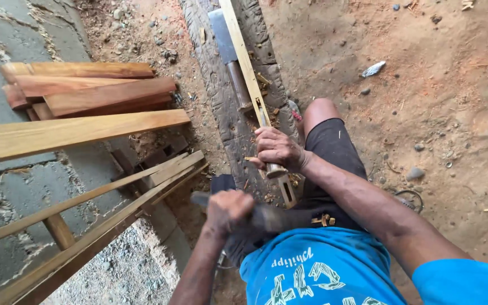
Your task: Shaping a long piece of wood using a hammer and a chisel.
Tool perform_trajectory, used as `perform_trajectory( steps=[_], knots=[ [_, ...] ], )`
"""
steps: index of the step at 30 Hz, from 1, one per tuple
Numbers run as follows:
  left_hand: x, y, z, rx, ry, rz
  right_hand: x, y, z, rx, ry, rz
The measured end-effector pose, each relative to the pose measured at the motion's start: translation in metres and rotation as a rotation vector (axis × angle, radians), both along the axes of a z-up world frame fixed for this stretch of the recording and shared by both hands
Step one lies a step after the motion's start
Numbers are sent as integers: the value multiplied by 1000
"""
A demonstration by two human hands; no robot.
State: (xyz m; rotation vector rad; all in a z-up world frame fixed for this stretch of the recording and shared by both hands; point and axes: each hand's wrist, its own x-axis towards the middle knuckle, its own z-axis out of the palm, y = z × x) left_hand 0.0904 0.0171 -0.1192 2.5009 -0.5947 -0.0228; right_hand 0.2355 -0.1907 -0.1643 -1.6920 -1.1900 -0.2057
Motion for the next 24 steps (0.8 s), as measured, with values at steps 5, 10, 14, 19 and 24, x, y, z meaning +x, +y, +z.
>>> perform_trajectory(
  steps=[5, 10, 14, 19, 24],
  knots=[
    [13, -7, 7, 171, 130, 216, 6, 1, 0, -7, 10, -56],
    [23, 6, 8, 143, 124, 41, 9, 6, -5, 11, 43, -51],
    [11, -4, 32, 96, 203, 245, 33, 23, -30, -40, 112, -79],
    [-4, -6, 41, 5, 158, 259, 55, 34, -8, -62, 152, -131],
    [-5, -9, 49, -139, 112, 241, 16, 8, 7, -147, -94, -193]
  ],
)
